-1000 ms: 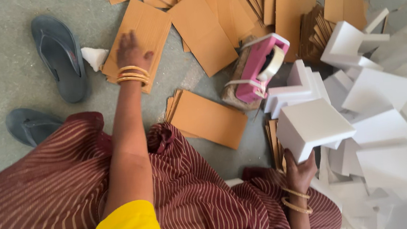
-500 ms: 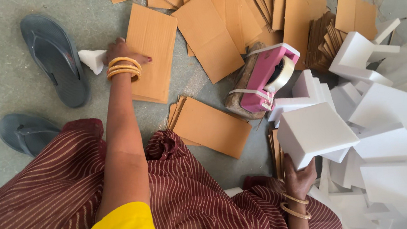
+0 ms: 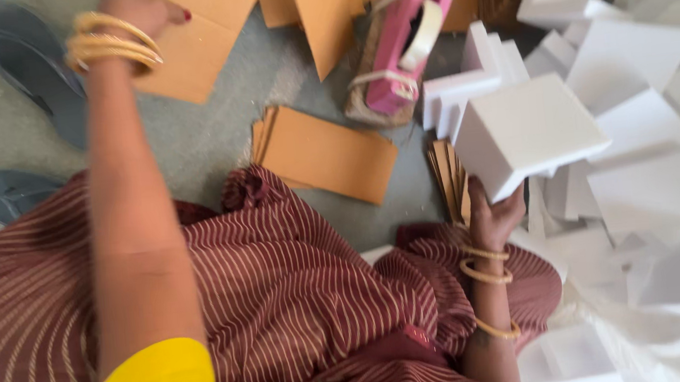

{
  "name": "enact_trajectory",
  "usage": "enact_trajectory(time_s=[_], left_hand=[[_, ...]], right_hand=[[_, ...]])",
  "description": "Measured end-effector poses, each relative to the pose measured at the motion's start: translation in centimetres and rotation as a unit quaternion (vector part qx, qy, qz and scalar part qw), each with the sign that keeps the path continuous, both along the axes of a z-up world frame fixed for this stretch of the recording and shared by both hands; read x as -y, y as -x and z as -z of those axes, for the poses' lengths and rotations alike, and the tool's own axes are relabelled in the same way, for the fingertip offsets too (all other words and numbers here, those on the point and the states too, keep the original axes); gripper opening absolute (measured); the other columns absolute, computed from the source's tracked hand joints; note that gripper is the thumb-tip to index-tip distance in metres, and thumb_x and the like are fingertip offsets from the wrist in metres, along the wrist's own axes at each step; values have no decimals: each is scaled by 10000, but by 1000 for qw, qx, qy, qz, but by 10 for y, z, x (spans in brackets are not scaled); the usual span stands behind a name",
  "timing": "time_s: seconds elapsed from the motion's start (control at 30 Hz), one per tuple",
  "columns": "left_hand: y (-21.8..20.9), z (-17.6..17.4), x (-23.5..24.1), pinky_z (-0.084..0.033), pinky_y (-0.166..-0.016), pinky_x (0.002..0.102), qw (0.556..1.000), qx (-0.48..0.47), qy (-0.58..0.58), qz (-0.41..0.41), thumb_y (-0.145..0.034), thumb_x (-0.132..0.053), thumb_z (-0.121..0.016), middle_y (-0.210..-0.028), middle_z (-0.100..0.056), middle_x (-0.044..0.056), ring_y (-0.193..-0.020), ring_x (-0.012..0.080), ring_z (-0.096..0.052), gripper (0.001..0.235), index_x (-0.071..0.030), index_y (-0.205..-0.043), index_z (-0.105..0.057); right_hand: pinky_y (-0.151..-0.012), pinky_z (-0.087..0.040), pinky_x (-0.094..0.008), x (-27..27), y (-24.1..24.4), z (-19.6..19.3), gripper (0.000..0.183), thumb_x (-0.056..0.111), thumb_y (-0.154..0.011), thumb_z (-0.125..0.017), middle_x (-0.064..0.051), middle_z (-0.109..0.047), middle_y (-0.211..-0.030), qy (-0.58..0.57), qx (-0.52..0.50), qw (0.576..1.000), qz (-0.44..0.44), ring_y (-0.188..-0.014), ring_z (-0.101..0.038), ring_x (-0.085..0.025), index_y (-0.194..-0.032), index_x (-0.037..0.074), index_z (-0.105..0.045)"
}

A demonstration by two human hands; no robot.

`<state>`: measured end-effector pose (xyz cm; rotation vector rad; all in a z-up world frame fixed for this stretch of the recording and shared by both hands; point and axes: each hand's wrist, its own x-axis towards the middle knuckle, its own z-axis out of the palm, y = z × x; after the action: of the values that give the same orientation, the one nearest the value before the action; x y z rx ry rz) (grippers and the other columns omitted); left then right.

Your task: The person assembles small cardboard boxes by hand, inserting foam protective elements into them and using a tape dispenser to secure the edges.

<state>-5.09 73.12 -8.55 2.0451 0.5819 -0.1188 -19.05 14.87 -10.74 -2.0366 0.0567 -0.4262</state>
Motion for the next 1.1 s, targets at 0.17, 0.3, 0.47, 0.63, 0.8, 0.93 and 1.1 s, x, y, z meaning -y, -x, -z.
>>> enact_trajectory(time_s=[0.17,0.3,0.47,0.63,0.8,0.93,1.1], left_hand=[[5,-72,88,-566,-834,479,941,20,-136,308,-759,-223,-741,-1095,-724,229,-959,364,-715,600,-43,-1321,-633],[21,-50,195,-516,-986,498,848,-81,-203,483,-724,-170,-646,-1202,-718,186,-1108,386,-676,514,-106,-1232,-686],[32,0,264,-472,-1040,505,780,-72,-277,556,-728,-155,-635,-1285,-662,208,-1230,382,-612,555,-138,-1280,-682],[27,49,284,-391,-1131,570,740,-132,-329,572,-772,-182,-628,-1299,-678,196,-1258,362,-621,520,-155,-1288,-696],[3,112,274,-431,-1102,556,824,-109,-245,499,-709,-219,-676,-1354,-630,226,-1288,394,-582,650,-140,-1353,-646],[12,136,263,-212,-1161,622,855,-79,-267,438,-705,-248,-708,-1489,-445,181,-1450,377,-326,663,-183,-1359,-624],[36,131,235,-263,-1193,554,878,20,-237,416,-693,-288,-778,-1464,-445,174,-1409,379,-375,780,-205,-1440,-572]], right_hand=[[-854,-574,-349,3,-1,-12,465,134,-911,-787,-160,-695,-1082,5,20,998,54,-958,-677,-213,-1260,-82,-569],[-857,-559,-333,4,6,-21,460,126,-918,-785,-143,-673,-1092,-18,39,997,64,-963,-663,-205,-1264,-82,-565],[-832,-554,-321,10,12,-22,426,123,-908,-781,-140,-671,-1050,-34,0,996,86,-917,-658,-191,-1229,-71,-579],[-821,-558,-314,7,2,-19,447,137,-894,-771,-132,-672,-1041,-52,-11,996,72,-910,-667,-185,-1236,-60,-561],[-881,-567,-330,6,-2,-12,446,157,-905,-790,-142,-678,-1091,-10,-10,999,47,-991,-674,-198,-1226,-66,-575],[-890,-560,-335,5,-1,-13,442,178,-896,-783,-146,-696,-1083,-9,-47,997,55,-981,-676,-203,-1212,-61,-587],[-873,-569,-329,-2,2,-24,439,198,-897,-774,-140,-704,-1073,-12,-60,997,45,-974,-688,-202,-1202,-56,-587]])
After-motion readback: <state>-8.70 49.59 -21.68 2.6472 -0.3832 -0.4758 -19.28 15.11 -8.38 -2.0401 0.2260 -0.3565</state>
